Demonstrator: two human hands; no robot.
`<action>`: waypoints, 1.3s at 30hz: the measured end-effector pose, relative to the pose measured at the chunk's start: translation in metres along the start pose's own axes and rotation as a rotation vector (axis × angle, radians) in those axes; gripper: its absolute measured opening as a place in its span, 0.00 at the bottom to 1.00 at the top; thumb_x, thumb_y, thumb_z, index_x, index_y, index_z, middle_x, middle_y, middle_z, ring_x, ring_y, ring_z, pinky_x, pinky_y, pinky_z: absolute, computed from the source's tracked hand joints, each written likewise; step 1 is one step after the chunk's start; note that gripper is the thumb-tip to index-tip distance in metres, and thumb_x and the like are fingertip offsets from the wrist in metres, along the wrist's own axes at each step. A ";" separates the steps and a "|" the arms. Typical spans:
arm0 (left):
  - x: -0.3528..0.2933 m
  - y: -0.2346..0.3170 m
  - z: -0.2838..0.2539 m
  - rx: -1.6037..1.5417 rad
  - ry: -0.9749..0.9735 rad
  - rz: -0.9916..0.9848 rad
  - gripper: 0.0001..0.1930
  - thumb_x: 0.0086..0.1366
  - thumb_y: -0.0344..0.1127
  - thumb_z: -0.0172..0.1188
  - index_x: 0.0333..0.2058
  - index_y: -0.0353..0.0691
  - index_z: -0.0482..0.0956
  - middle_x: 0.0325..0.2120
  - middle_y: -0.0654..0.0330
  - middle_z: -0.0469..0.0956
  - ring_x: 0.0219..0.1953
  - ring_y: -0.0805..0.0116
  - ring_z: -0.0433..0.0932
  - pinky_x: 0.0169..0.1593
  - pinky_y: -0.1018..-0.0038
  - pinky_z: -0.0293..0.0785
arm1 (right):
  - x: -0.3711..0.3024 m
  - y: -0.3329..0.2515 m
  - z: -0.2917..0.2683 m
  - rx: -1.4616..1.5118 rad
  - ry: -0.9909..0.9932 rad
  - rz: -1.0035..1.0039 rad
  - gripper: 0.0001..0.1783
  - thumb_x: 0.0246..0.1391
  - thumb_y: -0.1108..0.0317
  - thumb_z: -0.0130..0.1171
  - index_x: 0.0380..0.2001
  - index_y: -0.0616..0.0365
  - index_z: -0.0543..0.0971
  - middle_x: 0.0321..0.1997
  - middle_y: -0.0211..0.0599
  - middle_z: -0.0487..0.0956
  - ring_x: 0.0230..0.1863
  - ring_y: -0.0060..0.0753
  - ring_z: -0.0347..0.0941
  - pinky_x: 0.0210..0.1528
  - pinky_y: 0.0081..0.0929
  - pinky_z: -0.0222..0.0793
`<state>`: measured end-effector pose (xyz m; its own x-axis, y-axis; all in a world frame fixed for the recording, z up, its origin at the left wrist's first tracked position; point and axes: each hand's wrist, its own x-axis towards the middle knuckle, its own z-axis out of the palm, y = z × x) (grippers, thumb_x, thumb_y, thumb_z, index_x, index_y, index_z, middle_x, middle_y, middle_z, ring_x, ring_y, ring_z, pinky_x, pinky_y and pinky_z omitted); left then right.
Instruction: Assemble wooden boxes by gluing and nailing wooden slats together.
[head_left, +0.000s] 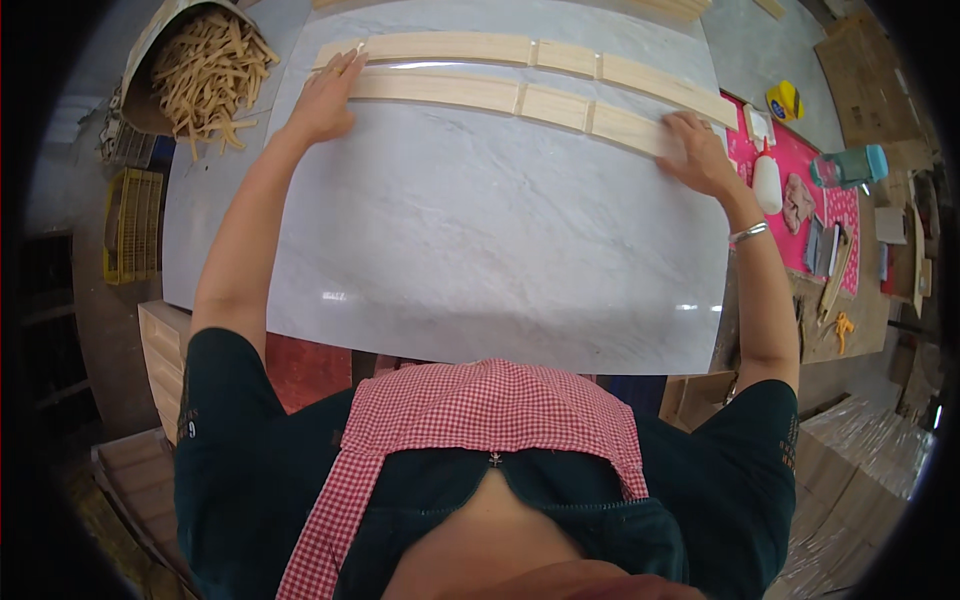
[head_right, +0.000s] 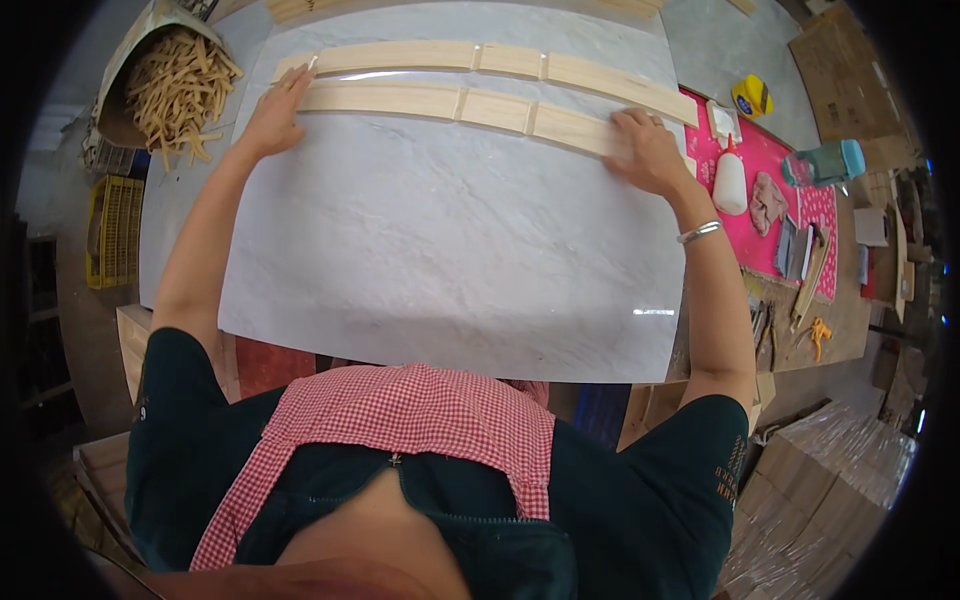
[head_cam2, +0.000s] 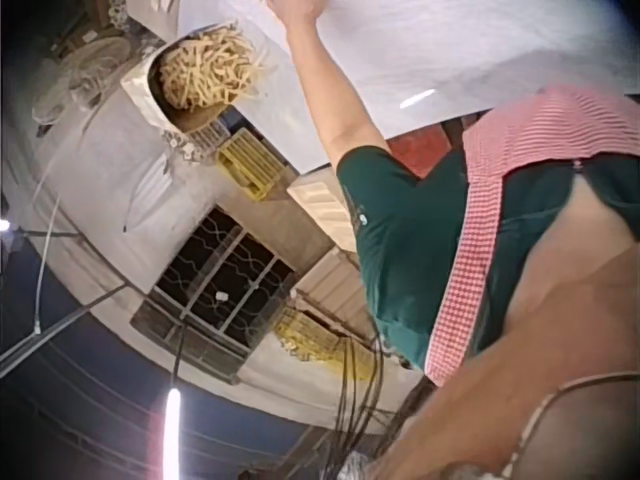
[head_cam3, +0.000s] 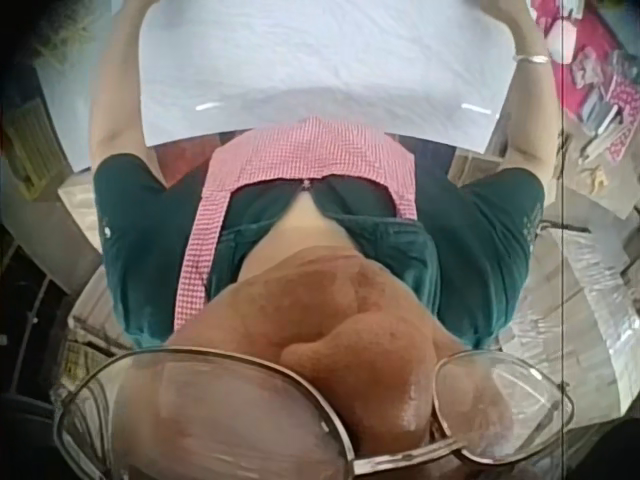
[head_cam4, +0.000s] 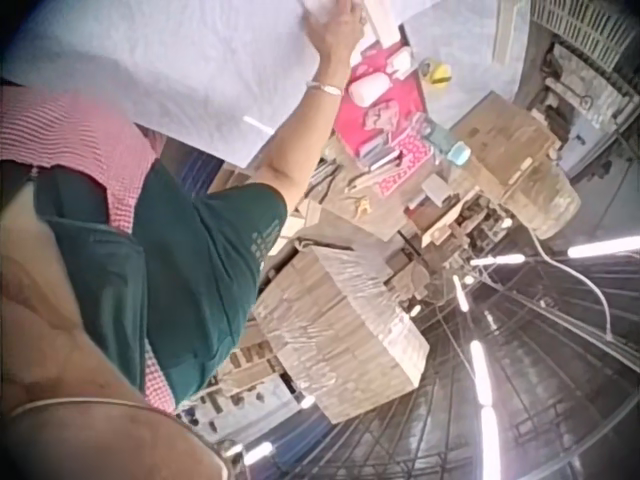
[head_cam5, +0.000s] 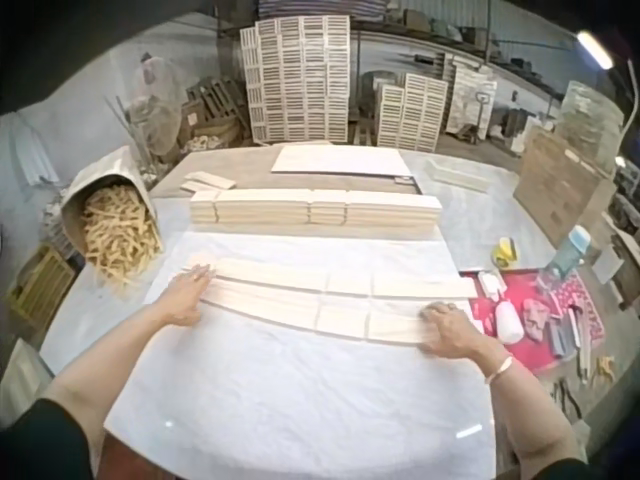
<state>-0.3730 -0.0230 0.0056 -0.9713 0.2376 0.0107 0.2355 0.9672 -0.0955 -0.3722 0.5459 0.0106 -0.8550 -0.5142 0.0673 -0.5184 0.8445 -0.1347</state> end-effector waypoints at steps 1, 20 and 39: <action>0.001 -0.007 -0.001 0.001 0.000 -0.009 0.40 0.54 0.25 0.54 0.69 0.48 0.60 0.71 0.56 0.58 0.74 0.52 0.51 0.69 0.58 0.60 | -0.002 0.005 -0.006 0.015 -0.069 0.042 0.27 0.47 0.61 0.70 0.50 0.57 0.76 0.52 0.40 0.76 0.52 0.44 0.72 0.55 0.35 0.70; -0.142 0.032 -0.056 -0.226 -0.208 -0.038 0.08 0.58 0.29 0.52 0.35 0.36 0.77 0.36 0.50 0.82 0.35 0.44 0.77 0.40 0.55 0.72 | -0.061 -0.138 -0.008 0.060 0.085 0.296 0.12 0.57 0.67 0.56 0.43 0.59 0.77 0.33 0.52 0.83 0.35 0.58 0.80 0.38 0.49 0.74; -0.200 0.040 -0.042 -0.277 -0.030 -0.187 0.06 0.51 0.32 0.60 0.19 0.36 0.77 0.18 0.58 0.76 0.21 0.58 0.68 0.31 0.64 0.71 | -0.098 -0.239 -0.014 0.426 -0.085 -0.149 0.16 0.51 0.74 0.63 0.45 0.62 0.82 0.40 0.45 0.79 0.37 0.45 0.76 0.44 0.33 0.72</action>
<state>-0.1678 -0.0277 0.0419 -0.9981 0.0548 -0.0268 0.0491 0.9826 0.1793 -0.1648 0.3960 0.0500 -0.7580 -0.6512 0.0380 -0.5694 0.6321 -0.5256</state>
